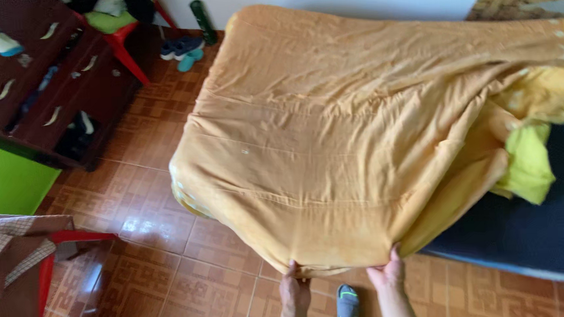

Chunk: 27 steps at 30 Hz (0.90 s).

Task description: The person spreads a blue blanket over a mattress, then picks up an orange duvet from a chair and spreads it over the blanket, smoothing the surface and tucking in the edges.

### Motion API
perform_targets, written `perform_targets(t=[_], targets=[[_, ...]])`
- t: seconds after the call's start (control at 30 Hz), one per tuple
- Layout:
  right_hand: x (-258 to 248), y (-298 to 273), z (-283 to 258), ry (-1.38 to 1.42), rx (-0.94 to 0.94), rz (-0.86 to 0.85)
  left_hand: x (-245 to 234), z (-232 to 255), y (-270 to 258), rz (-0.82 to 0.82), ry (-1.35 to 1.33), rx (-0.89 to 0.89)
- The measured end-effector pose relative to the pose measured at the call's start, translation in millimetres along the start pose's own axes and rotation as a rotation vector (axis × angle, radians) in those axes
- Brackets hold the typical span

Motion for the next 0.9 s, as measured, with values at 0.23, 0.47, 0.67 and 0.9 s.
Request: perform_targets(t=[0.23,0.47,0.67,0.9], targets=[[-75,-39,67,0.15,-0.014,0.054,-20,-49,-36,0.087,0.047,-0.097],[-64,-33,52,0.161,0.011,-0.221,-10,-143,-40,0.036,0.095,-0.264],[-65,6,-85,-0.023,-0.047,-0.128,0,-125,-39,-0.035,0.103,-0.097],[-124,11,-171,0.01,-0.084,-0.083,3,-122,-50,0.046,-0.001,0.081]])
Point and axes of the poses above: each hand's wrist, its own y-axis towards the middle knuckle, its own x-axis out of the palm, z = x × y, the point moved 5 cm from there along y, towards the middle knuckle, and after that the axes turned 15 degrees about -y, right-handed, at the moved point
